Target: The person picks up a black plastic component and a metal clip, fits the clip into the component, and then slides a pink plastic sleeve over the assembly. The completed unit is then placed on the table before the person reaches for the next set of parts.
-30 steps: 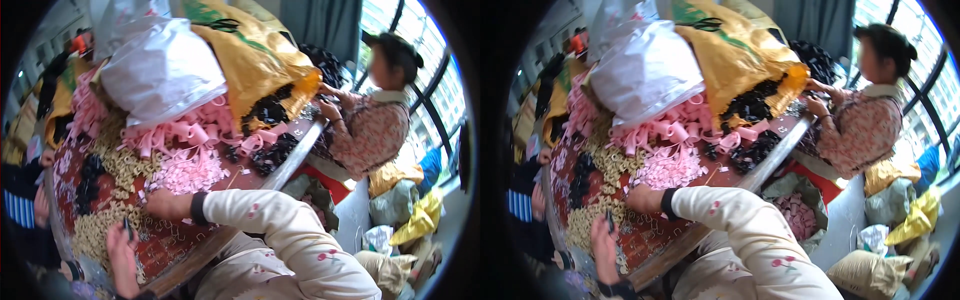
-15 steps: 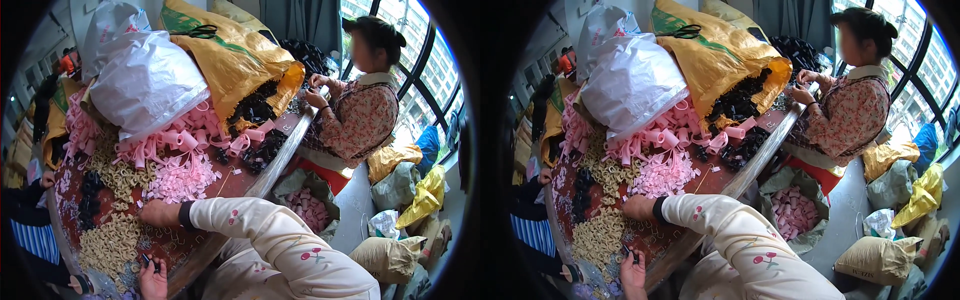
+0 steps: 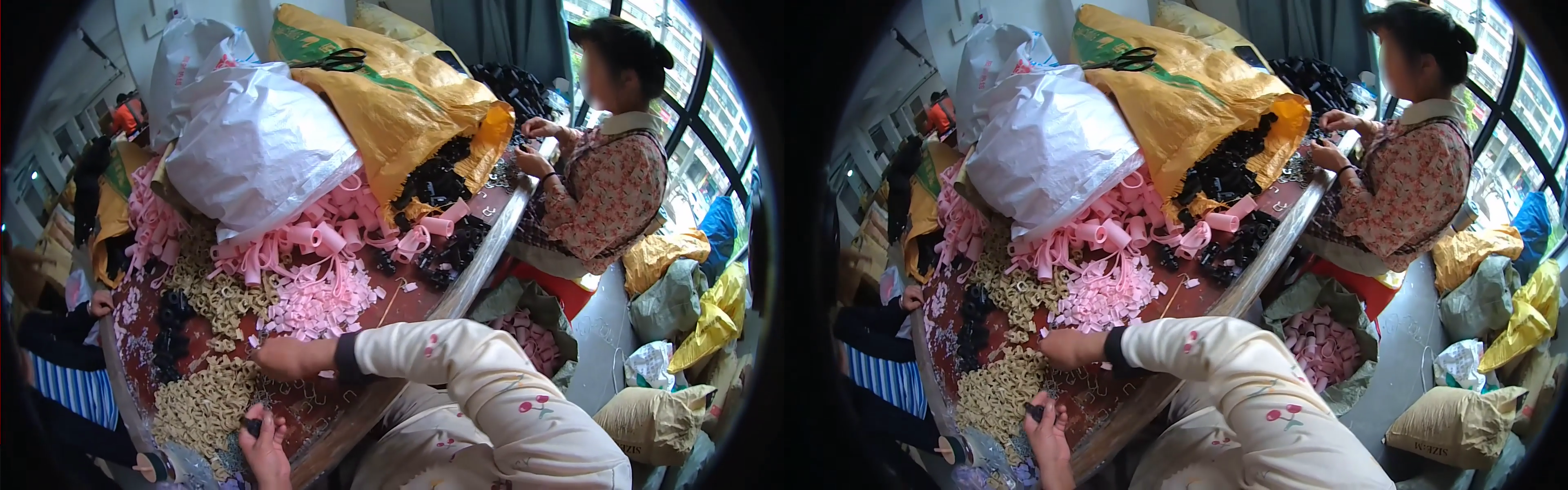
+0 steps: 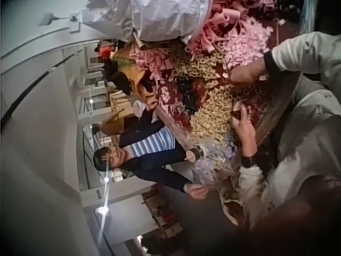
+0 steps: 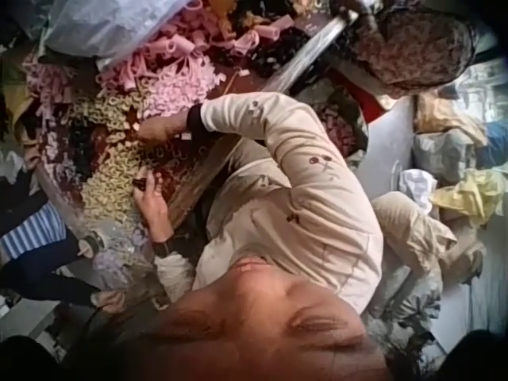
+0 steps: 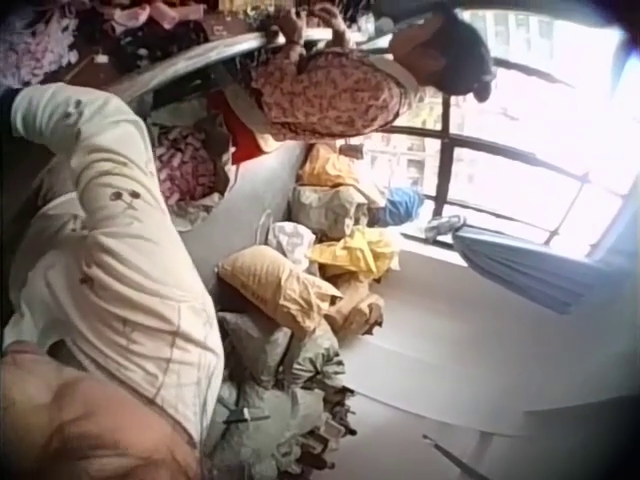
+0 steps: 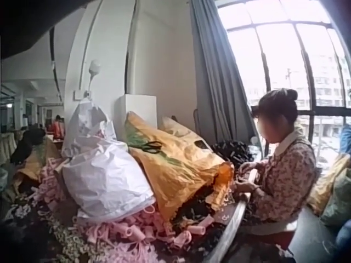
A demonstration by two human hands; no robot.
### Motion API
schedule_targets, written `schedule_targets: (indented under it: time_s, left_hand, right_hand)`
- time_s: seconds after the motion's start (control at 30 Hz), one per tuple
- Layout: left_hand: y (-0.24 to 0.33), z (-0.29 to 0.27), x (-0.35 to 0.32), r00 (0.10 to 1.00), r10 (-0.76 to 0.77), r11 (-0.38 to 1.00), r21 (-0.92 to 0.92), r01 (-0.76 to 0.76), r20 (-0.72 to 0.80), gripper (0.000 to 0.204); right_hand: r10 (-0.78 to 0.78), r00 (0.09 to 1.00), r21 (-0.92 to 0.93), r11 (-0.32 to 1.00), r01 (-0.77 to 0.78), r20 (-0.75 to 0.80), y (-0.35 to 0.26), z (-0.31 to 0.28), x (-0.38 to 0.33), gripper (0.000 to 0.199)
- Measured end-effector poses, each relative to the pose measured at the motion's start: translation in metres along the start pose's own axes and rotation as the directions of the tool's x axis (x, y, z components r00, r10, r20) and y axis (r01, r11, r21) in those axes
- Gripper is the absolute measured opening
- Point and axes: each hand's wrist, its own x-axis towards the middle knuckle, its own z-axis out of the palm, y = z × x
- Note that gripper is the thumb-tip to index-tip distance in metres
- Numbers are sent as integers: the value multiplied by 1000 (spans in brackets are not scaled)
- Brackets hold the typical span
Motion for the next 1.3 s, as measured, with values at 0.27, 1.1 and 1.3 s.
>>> schedule_targets:
  time_s: [0.27, 1.1, 1.3]
  left_hand:
    - [-9, 14, 13, 991, 117, 980, 155, -127, 69, 17]
    - [-5, 8, 3, 965, 176, 972, 124, -202, 193, 10]
    - [-8, 6, 2, 981, -22, 999, -18, 26, 192, 11]
  right_hand:
    - [-134, 991, 690, 717, 100, -5, -17, -15, -53, 13]
    - [-179, 984, 732, 672, 113, 13, -35, -4, -69, 16]
    - [-329, 935, 217, 911, 350, -129, -38, -7, -71, 15]
